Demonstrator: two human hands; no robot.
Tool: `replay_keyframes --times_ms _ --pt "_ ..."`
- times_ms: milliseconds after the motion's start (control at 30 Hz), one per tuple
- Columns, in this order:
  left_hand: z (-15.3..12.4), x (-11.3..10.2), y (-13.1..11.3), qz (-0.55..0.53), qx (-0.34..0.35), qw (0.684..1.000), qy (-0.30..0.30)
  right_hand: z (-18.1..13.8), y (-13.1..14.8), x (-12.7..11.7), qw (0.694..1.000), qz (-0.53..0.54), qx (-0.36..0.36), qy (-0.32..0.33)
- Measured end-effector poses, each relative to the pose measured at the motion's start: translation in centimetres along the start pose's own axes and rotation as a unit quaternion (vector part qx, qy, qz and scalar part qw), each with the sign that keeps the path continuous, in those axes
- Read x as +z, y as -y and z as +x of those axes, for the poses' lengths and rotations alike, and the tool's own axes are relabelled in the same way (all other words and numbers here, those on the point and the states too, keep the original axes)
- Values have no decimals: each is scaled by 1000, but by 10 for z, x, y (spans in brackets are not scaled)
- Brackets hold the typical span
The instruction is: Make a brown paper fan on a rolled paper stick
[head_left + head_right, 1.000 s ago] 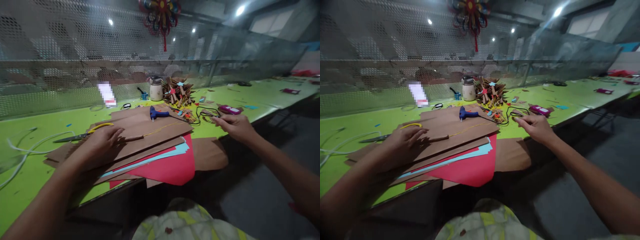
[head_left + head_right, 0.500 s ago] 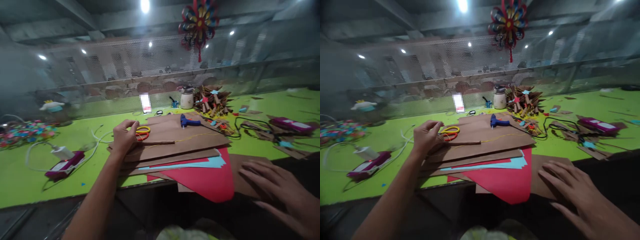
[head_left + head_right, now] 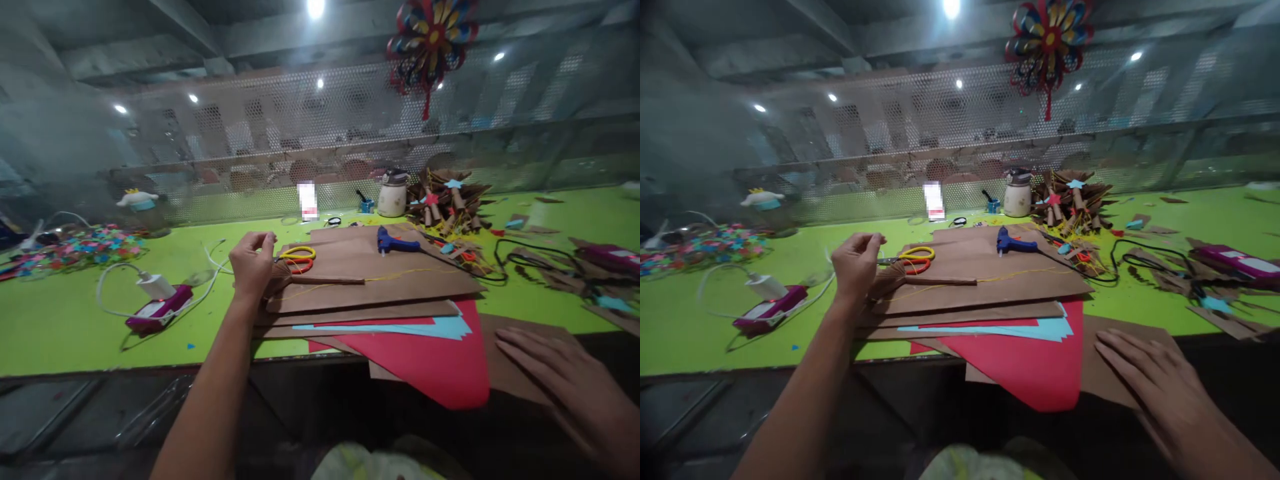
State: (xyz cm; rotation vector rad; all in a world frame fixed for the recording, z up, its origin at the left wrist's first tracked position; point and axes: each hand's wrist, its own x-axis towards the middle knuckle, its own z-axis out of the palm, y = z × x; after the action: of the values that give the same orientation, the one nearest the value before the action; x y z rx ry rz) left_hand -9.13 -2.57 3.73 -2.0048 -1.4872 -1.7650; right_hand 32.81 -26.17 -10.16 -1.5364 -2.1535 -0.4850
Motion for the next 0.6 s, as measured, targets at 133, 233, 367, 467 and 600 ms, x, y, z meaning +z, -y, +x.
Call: replay_keyframes --times_ms 133,233,367,467,600 --pt "-4 7 -2 43 33 996 66 16 9 -13 998 -43 -26 34" --pt "-4 13 3 51 59 991 113 29 13 -19 996 -72 -25 43" --pt "-2 12 2 28 58 985 158 41 8 -19 994 -93 -33 41" --pt "-12 -3 -16 0 53 984 169 45 -3 -13 993 -102 -27 49" --pt "-53 -40 -40 -42 90 964 248 56 -24 3 996 -73 -22 35"
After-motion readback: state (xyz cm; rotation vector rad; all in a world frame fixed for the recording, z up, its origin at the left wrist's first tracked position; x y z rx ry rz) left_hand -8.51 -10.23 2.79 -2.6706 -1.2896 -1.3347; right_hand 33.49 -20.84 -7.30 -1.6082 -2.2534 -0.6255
